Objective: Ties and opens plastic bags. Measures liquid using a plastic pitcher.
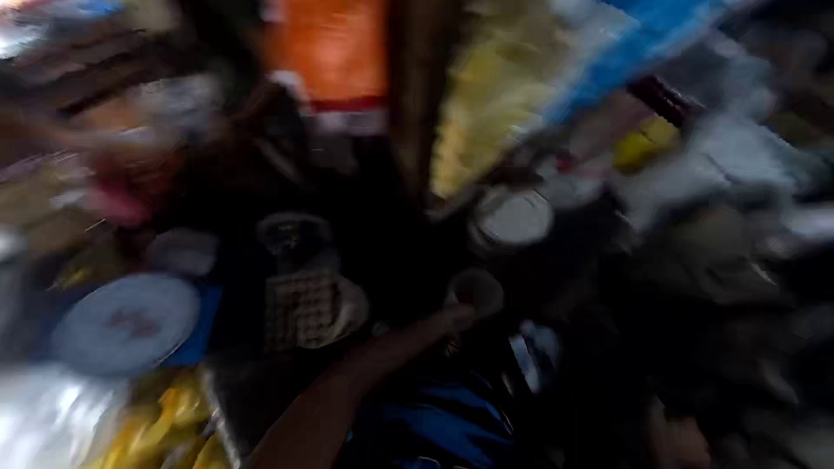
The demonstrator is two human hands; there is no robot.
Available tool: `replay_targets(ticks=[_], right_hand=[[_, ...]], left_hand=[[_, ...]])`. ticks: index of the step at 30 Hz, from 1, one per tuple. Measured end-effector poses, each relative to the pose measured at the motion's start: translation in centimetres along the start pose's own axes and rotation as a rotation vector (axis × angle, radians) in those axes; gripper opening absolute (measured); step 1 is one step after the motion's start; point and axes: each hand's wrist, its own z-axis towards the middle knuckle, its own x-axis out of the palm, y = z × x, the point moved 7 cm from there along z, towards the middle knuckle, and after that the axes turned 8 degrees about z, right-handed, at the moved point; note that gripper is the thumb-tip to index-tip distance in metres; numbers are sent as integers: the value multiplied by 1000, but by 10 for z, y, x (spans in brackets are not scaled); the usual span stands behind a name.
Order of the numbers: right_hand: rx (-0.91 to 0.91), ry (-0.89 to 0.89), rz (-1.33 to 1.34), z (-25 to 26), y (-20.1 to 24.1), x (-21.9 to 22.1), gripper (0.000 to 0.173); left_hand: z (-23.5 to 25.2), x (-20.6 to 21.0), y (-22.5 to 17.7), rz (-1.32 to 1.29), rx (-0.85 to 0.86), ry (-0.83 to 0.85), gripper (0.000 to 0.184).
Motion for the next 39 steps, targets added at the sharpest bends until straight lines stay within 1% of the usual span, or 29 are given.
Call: replay_targets(ticks=[1,3,4,6,9,12,15,17,19,21,23,25,27,29,30,32,34,37,39], right_hand=[[81,-28,15,10,-27,0,71],[205,35,18,17,-54,-7,70],[229,72,27,19,-60,-8,67],[265,48,68,29,-80,0,64],[399,-19,101,42,-113,13,70],[549,-37,107,44,-142,16,79],[647,97,227,46,-161,34,87],[664,169,307,46,-166,46,88],[647,233,316,47,-155,55,89],[630,275,330,36,-137,70,88],[632,309,439,23,-107,89,77],[671,373,642,8,-67,112,66],[689,506,776,-3,-29,140,57],[667,668,842,-15,0,174,54],[661,720,854,-21,12,192,53],[672,761,854,-28,33,230,48],[681,776,801,-35,52,268,47],[666,806,661,-48,76,314,53],[656,821,555,-53,88,339,60]], left_hand=[[20,15,1,25,-48,-12,39],[48,44,0,113,-102,-39,36],[57,55,1,156,-120,-50,38],[71,74,-2,235,-141,-67,42],[98,91,-10,316,-167,-61,41],[123,100,-8,406,-198,-89,28],[131,113,-21,468,-203,-81,27],[140,118,-25,516,-198,-77,30],[163,118,-27,526,-181,-82,32],[180,116,-24,540,-166,-89,33],[192,111,-22,566,-162,-93,38],[204,105,-19,558,-142,-90,43],[216,95,-14,557,-123,-98,46],[229,82,-5,543,-115,-121,47],[235,74,0,519,-119,-137,48],[245,60,9,486,-122,-176,47],[257,41,22,452,-119,-214,48],[274,12,48,485,-146,-281,55],[285,-3,60,498,-161,-324,56]])
